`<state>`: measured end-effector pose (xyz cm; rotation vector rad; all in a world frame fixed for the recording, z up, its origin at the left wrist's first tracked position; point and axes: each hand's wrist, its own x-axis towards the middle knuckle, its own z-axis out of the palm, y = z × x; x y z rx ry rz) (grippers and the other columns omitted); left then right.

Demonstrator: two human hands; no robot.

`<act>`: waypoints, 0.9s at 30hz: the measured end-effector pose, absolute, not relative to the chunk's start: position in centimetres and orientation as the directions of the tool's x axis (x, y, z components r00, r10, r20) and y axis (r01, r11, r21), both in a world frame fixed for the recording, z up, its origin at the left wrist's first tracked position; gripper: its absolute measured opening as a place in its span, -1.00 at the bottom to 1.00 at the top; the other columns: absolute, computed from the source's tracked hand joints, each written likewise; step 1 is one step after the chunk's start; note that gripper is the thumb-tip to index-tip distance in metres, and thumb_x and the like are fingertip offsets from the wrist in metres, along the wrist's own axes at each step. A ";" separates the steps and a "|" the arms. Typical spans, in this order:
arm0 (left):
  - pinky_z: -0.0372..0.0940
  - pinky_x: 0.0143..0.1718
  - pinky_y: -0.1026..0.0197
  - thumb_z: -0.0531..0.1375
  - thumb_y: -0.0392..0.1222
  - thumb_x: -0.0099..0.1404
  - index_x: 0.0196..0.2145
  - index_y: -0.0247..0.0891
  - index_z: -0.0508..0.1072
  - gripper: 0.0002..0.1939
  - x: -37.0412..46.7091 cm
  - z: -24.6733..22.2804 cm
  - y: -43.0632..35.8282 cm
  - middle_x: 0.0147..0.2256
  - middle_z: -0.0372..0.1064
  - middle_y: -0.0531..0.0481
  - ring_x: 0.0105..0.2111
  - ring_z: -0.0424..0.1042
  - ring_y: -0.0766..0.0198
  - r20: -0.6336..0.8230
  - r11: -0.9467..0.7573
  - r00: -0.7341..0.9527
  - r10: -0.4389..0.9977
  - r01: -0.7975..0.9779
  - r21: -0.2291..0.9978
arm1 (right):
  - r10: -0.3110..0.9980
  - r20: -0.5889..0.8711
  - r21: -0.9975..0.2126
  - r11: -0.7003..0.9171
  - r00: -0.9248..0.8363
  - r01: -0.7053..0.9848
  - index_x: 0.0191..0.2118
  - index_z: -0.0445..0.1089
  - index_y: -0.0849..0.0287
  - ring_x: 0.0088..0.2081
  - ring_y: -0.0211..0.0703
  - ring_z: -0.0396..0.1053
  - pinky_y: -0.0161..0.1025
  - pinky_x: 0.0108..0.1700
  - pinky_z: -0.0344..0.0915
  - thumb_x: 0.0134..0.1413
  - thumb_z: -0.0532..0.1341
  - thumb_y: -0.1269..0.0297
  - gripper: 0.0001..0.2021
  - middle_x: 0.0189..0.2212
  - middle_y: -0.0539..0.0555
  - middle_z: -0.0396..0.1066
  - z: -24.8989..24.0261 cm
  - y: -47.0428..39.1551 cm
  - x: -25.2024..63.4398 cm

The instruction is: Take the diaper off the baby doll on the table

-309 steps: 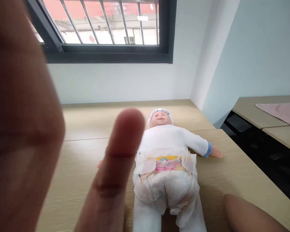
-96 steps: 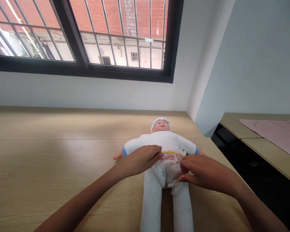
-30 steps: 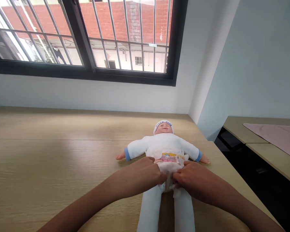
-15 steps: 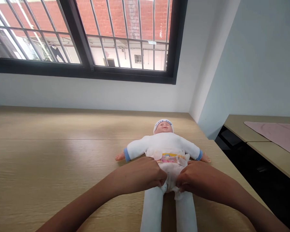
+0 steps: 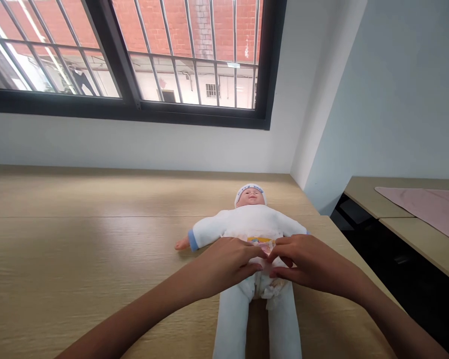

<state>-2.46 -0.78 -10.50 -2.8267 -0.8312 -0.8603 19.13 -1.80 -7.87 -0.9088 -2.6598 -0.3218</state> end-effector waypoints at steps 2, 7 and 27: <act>0.21 -0.31 0.24 0.01 -0.14 0.38 -0.25 -0.11 0.48 -0.76 -2.3 -10.6 -0.6 -0.30 0.51 0.06 -0.35 0.45 0.23 0.526 -0.861 0.703 0.478 0.492 0.125 | 0.557 0.374 0.073 0.779 -0.741 0.622 -0.28 0.42 0.10 -0.39 -0.31 0.33 -0.35 -0.38 0.03 0.19 0.18 0.27 -0.91 -0.36 -0.08 0.46 -8.2 -1.6 18.8; -0.01 -0.53 0.27 -0.03 -0.23 0.32 -0.48 -0.24 0.31 -0.76 -2.4 -10.5 -0.5 -0.58 0.23 0.08 -0.58 0.16 0.37 0.479 -0.818 0.685 0.550 0.557 0.142 | 0.613 0.343 -0.058 0.770 -0.711 0.636 -0.33 0.42 0.10 -0.46 -0.38 0.23 -0.38 -0.45 -0.02 0.14 0.18 0.34 -0.93 -0.54 -0.13 0.30 -8.1 -1.6 18.8; 0.01 -0.53 0.30 -0.01 -0.10 0.37 -0.40 -0.23 0.29 -0.77 -2.6 -10.1 -1.4 -0.54 0.23 0.10 -0.55 0.19 0.38 0.376 -0.793 0.698 0.609 0.541 0.280 | 0.675 -0.111 -0.470 0.611 -0.730 0.637 -0.05 0.36 0.21 -0.68 -0.43 0.22 -0.51 -0.68 0.13 0.08 0.25 0.24 -0.69 -0.61 -0.13 0.25 -8.1 -1.3 18.1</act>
